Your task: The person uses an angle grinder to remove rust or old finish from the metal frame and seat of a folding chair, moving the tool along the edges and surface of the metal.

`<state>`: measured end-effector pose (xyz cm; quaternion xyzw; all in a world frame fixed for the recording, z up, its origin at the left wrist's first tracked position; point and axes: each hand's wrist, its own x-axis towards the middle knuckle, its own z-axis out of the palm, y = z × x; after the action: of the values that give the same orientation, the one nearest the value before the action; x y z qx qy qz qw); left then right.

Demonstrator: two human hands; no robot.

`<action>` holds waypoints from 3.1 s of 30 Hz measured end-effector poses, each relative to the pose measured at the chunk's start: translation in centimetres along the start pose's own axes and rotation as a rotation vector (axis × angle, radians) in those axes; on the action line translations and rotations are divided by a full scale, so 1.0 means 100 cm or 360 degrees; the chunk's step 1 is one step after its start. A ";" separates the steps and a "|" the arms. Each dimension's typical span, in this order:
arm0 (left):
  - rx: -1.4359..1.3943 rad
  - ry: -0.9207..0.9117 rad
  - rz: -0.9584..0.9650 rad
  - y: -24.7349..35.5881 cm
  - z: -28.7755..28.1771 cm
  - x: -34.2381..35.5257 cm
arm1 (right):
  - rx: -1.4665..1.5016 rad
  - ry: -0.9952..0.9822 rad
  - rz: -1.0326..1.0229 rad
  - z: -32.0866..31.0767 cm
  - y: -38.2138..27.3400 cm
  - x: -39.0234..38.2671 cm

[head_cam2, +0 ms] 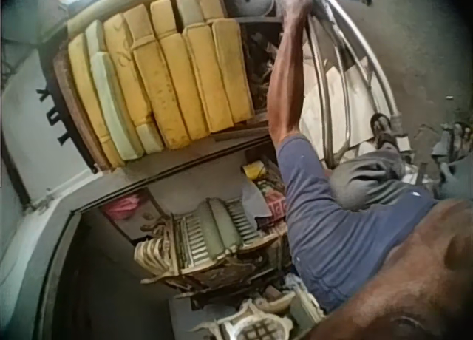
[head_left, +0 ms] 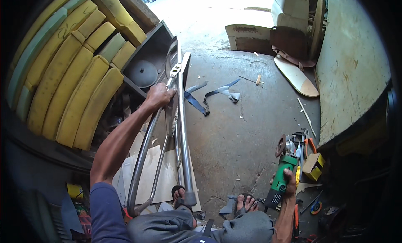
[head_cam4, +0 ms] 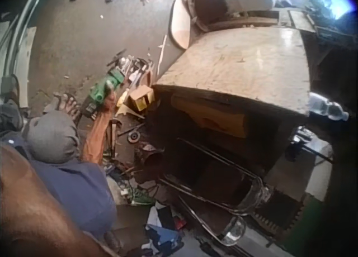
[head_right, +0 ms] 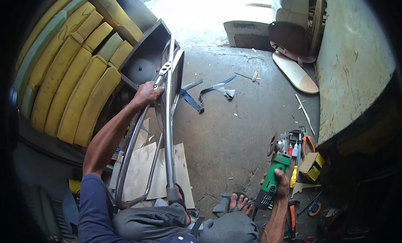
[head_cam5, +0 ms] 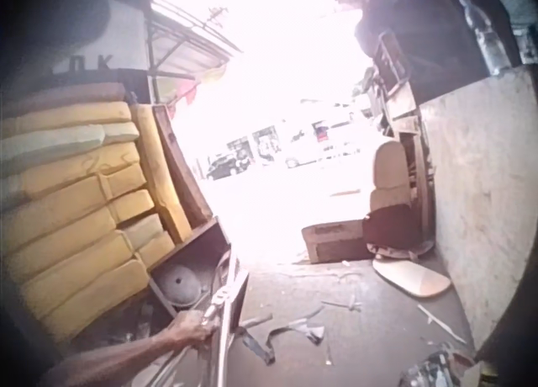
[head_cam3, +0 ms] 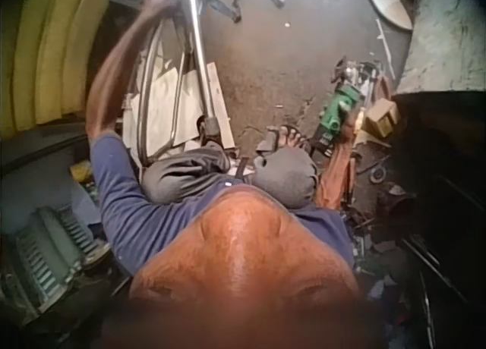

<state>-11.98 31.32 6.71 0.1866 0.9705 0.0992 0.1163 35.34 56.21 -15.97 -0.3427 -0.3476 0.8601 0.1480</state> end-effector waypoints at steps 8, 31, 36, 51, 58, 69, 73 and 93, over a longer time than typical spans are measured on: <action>-0.0194 -0.0110 0.0246 0.071 0.011 -0.056 | 0.0096 -0.0412 -0.0005 0.061 -0.069 0.055; -0.0401 -0.0146 0.0569 0.104 0.065 -0.107 | -0.1901 -0.0598 -0.0101 0.211 -0.223 0.031; -0.0485 -0.0129 0.0574 0.099 0.066 -0.106 | -0.2016 -0.0570 -0.0124 0.230 -0.224 0.031; -0.0540 -0.0134 0.0561 0.099 0.062 -0.105 | -0.2028 -0.0406 -0.0111 0.195 -0.237 0.036; -0.0557 -0.0140 0.0535 0.099 0.061 -0.107 | -0.1755 -0.0598 0.0020 0.206 -0.246 0.057; -0.0569 -0.0200 0.0529 0.100 0.058 -0.109 | -0.1783 -0.0599 0.0094 0.216 -0.254 0.075; -0.0554 -0.0192 0.0519 0.101 0.056 -0.110 | -0.1816 -0.0699 0.0091 0.213 -0.263 0.084; -0.0544 -0.0180 0.0547 0.103 0.057 -0.106 | -0.1604 -0.0764 0.0267 0.182 -0.270 0.105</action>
<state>2.62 37.42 5.66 0.3317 0.8856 0.2696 0.1817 15.63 71.67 7.36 -0.1921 -0.7108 0.6505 -0.1862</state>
